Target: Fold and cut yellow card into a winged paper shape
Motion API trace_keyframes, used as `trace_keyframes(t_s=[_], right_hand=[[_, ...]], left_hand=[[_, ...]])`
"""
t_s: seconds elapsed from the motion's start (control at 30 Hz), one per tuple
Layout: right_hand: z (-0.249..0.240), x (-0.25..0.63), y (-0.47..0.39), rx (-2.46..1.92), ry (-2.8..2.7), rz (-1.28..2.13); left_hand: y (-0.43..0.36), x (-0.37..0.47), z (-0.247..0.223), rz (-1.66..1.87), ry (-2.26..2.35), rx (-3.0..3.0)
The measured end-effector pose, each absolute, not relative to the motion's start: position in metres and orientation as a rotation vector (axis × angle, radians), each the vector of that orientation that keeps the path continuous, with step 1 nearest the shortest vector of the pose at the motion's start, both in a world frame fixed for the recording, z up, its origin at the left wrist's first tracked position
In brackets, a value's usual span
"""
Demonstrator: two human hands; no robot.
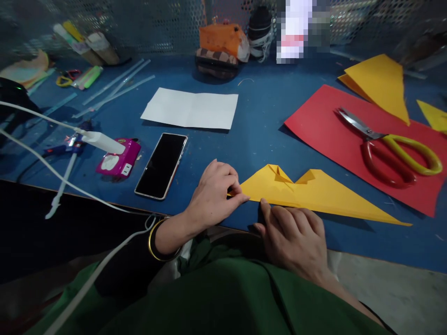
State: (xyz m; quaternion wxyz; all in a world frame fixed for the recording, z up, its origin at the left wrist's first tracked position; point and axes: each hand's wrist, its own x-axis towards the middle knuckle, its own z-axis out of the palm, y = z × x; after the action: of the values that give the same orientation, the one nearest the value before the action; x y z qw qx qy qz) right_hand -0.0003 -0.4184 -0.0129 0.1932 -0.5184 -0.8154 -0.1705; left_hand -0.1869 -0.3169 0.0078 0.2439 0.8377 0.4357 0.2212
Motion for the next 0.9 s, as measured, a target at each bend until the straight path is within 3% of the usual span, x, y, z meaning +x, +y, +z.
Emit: trace_keyframes(t_s=[0.43,0.63,0.9], right_hand=[[-0.021,0.003,-0.432,-1.530,-2.259,-0.479],[-0.020,-0.015,-0.420,-1.457,-2.244,-0.307],[-0.027,-0.018,-0.418,-1.422,-2.249,-0.398]], left_hand=[[-0.317,-0.187,0.006,0.619,1.184,2.290],[-0.317,-0.187,0.006,0.612,1.181,2.305],[-0.318,-0.194,0.007,0.653,1.185,2.255]])
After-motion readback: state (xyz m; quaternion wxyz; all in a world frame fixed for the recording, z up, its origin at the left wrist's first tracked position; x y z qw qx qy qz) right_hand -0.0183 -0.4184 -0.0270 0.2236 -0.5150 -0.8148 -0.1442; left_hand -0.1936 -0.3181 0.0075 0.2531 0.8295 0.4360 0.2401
